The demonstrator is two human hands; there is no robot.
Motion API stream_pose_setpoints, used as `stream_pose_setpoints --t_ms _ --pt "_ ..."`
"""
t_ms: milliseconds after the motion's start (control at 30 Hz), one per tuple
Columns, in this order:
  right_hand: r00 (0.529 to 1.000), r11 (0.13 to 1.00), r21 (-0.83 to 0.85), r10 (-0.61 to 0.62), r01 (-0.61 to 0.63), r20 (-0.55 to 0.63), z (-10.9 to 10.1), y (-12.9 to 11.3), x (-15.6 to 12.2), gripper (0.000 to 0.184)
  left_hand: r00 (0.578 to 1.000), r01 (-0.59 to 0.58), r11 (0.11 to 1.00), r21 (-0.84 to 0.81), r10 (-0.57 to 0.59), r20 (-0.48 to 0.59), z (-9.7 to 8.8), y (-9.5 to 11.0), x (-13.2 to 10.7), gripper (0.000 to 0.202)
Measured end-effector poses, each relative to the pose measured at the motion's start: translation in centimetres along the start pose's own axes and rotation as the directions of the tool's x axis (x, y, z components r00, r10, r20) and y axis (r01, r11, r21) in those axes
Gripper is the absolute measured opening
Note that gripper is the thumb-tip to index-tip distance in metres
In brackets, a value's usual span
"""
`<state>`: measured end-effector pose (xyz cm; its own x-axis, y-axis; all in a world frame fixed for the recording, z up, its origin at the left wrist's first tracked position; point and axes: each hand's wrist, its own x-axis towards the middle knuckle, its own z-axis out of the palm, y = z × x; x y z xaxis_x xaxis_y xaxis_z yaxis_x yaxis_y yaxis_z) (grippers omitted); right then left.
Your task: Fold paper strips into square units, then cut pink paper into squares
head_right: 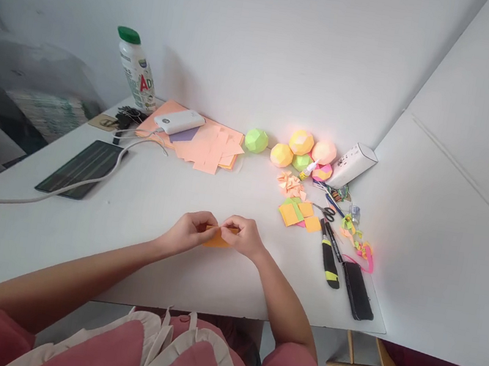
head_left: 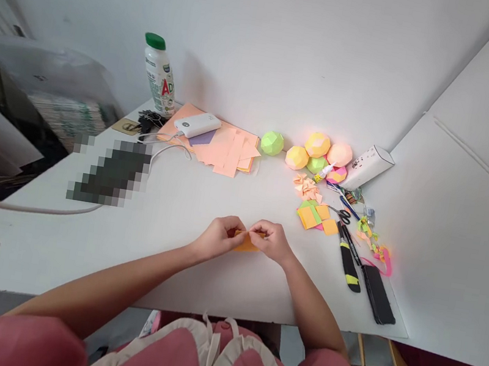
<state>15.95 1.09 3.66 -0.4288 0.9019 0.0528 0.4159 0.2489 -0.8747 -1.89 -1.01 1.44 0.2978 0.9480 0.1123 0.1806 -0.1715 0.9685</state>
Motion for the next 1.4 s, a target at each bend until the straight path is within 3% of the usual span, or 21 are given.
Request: stream_pose_setpoints --t_ms 67,200,300,433,533,600,667,867,1033,1167,1300,1400 --pt "1.0 1.0 0.02 0.005 -0.005 -0.007 0.8 0.2 0.5 0.01 0.997 0.081 0.996 -0.039 -0.082 -0.014 -0.1 -0.3 -0.2 0.016" --pt "1.0 0.999 0.042 0.019 -0.019 0.0 1.4 0.8 0.1 0.008 0.999 0.033 0.996 -0.084 -0.032 0.016 -0.1 -1.0 -0.3 0.019" --pt "0.999 0.997 0.064 0.038 -0.036 -0.034 0.1 1.1 -0.6 0.005 0.999 0.027 0.989 -0.143 -0.022 0.035 -0.6 -1.2 -0.2 0.019" --pt "0.987 0.992 0.11 0.074 -0.059 -0.14 -1.8 1.7 -0.9 0.008 0.996 0.075 0.955 -0.287 -0.083 -0.018 -1.4 -1.5 -0.1 0.021" --pt "0.979 0.969 0.241 0.094 -0.049 -0.18 -1.5 1.5 -0.9 0.012 0.993 0.097 0.932 -0.349 -0.114 -0.029 -1.6 -1.7 -0.1 0.023" --pt "0.988 0.95 0.309 0.093 -0.052 -0.119 -0.5 1.2 -1.1 0.019 0.992 0.121 0.933 -0.339 -0.126 0.007 -1.3 -1.6 -0.2 0.024" --pt "0.995 0.966 0.248 0.086 -0.068 -0.06 0.5 0.8 -1.4 0.02 0.989 0.151 0.939 -0.31 -0.141 0.053 -0.9 -1.4 -0.3 0.023" --pt "0.998 0.988 0.155 0.038 -0.028 -0.059 2.0 1.0 -2.0 0.019 0.973 0.227 0.926 -0.301 -0.206 0.099 -0.5 -0.9 -0.9 0.021" --pt "0.996 0.99 0.141 -0.015 0.027 -0.089 1.9 0.8 -2.0 0.016 0.988 0.151 0.941 -0.304 -0.13 0.088 -0.9 -1.0 -1.0 0.02" --pt "0.99 0.978 0.203 0.077 -0.052 -0.117 1.0 0.4 -1.9 0.017 0.991 0.128 0.91 -0.393 -0.104 0.081 -1.2 -1.4 -0.9 0.02" --pt "0.971 0.951 0.299 0.137 -0.073 -0.198 0.3 0.5 -1.7 0.02 0.993 0.099 0.903 -0.418 -0.117 -0.018 -1.5 -1.5 -0.8 0.02" --pt "0.96 0.935 0.346 0.159 -0.073 -0.229 0.7 0.7 -1.6 0.022 0.984 0.175 0.901 -0.397 -0.148 0.097 -1.3 -1.3 -0.8 0.027"
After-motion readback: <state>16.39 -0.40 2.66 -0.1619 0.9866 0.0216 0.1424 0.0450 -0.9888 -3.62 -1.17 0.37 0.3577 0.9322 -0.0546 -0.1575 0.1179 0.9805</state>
